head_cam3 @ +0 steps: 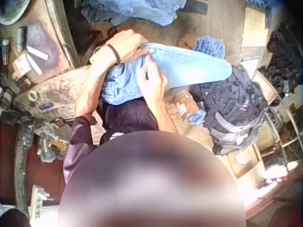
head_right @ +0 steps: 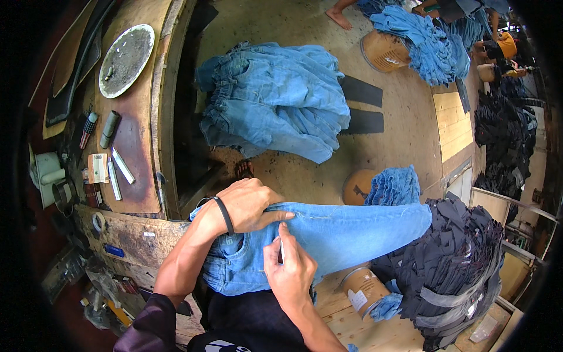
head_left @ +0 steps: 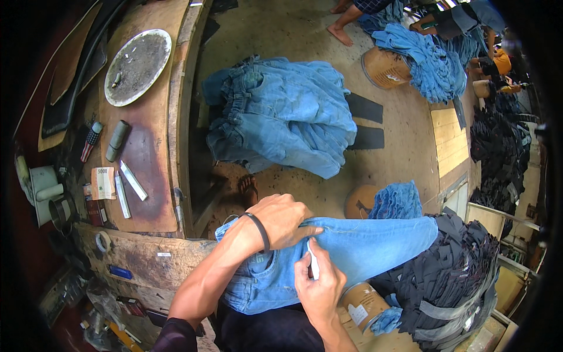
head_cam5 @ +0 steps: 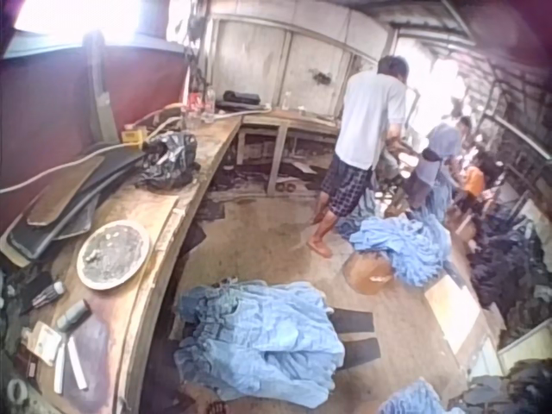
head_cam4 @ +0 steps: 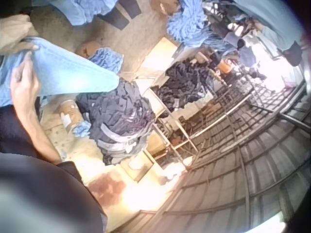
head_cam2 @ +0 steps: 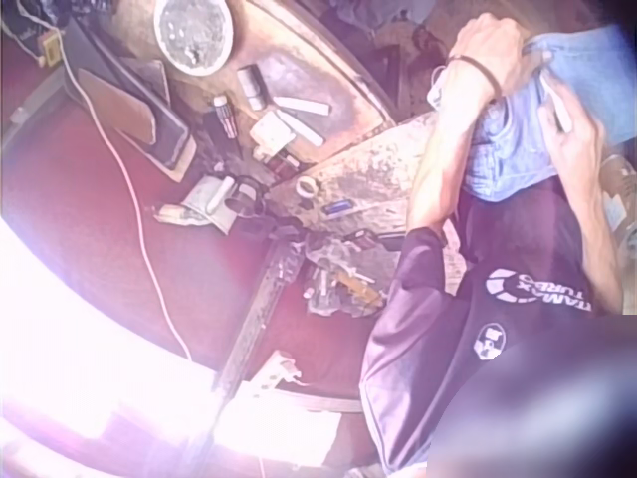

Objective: The person repeatedly marks the seams and leg areas of light blue denim shorts with a white marker. They handle the garment one at a time, repositioning it on a curved board and applying marks along specific lines before moving to the next piece.

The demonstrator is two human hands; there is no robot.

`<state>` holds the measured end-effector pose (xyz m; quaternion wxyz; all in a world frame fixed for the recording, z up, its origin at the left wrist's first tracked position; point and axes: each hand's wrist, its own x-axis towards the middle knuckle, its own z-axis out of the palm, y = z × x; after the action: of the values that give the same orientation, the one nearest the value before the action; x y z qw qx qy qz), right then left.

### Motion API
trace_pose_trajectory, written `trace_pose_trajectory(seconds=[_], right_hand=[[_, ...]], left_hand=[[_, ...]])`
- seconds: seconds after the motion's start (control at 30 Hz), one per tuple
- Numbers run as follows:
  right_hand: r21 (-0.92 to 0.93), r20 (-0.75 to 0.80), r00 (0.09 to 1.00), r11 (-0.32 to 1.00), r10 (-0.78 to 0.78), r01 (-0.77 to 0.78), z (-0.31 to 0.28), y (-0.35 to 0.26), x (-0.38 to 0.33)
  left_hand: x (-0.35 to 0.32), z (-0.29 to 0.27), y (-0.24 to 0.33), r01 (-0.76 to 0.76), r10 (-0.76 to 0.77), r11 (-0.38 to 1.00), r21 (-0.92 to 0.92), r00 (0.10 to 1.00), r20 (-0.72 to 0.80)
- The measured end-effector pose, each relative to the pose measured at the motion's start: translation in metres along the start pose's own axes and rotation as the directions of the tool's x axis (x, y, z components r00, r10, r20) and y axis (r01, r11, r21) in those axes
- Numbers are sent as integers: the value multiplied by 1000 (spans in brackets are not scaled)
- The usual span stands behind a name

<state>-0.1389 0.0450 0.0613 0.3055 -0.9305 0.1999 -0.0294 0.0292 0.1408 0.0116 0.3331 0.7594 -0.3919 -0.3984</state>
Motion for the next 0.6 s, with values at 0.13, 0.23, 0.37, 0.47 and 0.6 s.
trace_pose_trajectory(seconds=[0.13, 0.23, 0.37, 0.47, 0.6], right_hand=[[73, -87, 996, 997, -24, 31, 0, 6, -5], [8, -199, 967, 987, -157, 162, 4, 11, -10], [-19, -173, 974, 989, -149, 148, 11, 15, -9], [-15, -153, 977, 989, -148, 148, 10, 15, -8], [12, -81, 993, 996, -88, 90, 1, 10, -11]], left_hand=[[-1, -2, 1, -31, 30, 999, -24, 999, -27], [-1, -1, 1, 4, -4, 1000, -8, 1000, -19], [-1, -2, 3, 7, -8, 1000, -18, 1000, -28], [-1, -2, 3, 10, -10, 1000, -10, 1000, -21], [-1, -3, 4, 23, -23, 1000, 10, 1000, -17]])
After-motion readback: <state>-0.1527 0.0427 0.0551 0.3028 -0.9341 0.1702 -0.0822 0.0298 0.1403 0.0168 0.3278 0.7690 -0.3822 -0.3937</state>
